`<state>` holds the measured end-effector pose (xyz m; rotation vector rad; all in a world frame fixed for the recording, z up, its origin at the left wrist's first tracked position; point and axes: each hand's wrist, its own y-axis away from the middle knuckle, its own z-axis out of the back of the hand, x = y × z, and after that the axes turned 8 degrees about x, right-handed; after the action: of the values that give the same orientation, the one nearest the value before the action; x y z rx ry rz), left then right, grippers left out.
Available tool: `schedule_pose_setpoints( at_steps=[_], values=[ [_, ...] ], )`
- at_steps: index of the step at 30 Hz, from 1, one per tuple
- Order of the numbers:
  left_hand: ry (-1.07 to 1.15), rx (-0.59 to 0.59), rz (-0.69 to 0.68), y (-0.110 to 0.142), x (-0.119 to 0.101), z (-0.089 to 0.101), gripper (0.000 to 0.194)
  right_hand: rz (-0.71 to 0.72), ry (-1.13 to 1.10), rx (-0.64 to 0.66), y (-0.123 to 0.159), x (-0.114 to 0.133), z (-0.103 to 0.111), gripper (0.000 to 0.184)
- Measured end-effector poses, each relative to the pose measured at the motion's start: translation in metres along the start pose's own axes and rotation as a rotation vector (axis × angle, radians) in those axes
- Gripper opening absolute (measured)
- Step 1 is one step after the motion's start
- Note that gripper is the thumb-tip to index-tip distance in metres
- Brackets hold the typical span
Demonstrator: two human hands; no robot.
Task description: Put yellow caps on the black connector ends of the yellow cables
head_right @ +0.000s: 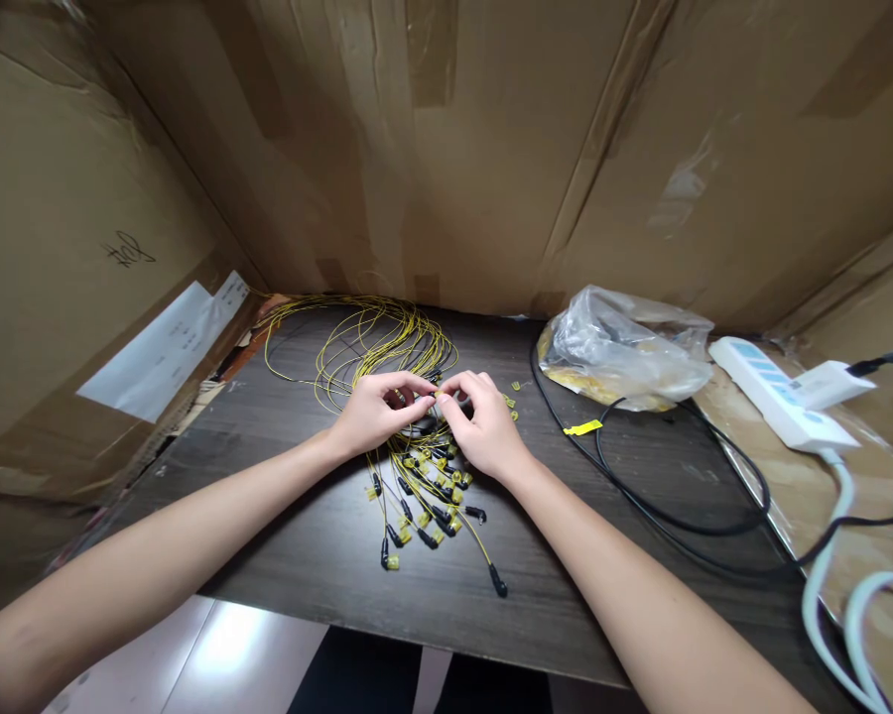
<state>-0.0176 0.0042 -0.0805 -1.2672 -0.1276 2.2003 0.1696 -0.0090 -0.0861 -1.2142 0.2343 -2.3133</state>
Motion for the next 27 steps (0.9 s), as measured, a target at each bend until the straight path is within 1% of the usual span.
schedule_pose_setpoints(
  at_steps=[3, 6, 13, 18, 20, 24, 25, 27],
  values=[
    [0.01, -0.017, -0.02, -0.0007, 0.0009, 0.0001, 0.013, -0.015, -0.009, -0.006, -0.0001, -0.0014, -0.0005, 0.007],
    [0.013, -0.025, -0.043, -0.0011, 0.0014, 0.0004, 0.014, -0.027, -0.013, -0.007, -0.0003, -0.0015, -0.0005, 0.009],
    [-0.018, 0.015, -0.07, -0.0001, -0.0003, -0.0001, 0.014, -0.025, 0.04, 0.017, -0.0003, 0.0022, 0.0001, 0.032],
    [-0.032, 0.016, -0.064, 0.0002, 0.0001, -0.0017, 0.012, -0.006, 0.066, 0.053, -0.0011, 0.0034, -0.0003, 0.039],
    [-0.029, 0.014, -0.057, 0.0004, 0.0003, -0.002, 0.011, 0.003, 0.061, 0.055, -0.0013, 0.0031, -0.0002, 0.036],
    [-0.023, 0.016, -0.044, 0.0008, 0.0006, -0.0015, 0.01, 0.003, 0.015, 0.035, -0.0012, 0.0017, 0.0007, 0.016],
    [-0.024, 0.02, -0.044, 0.0008, 0.0006, -0.0013, 0.01, 0.0, 0.007, 0.035, -0.0012, 0.0014, 0.001, 0.014],
    [-0.028, 0.023, -0.054, 0.0004, 0.0002, -0.0009, 0.011, -0.004, 0.004, 0.039, -0.0014, 0.0011, 0.0013, 0.016]
  ],
)
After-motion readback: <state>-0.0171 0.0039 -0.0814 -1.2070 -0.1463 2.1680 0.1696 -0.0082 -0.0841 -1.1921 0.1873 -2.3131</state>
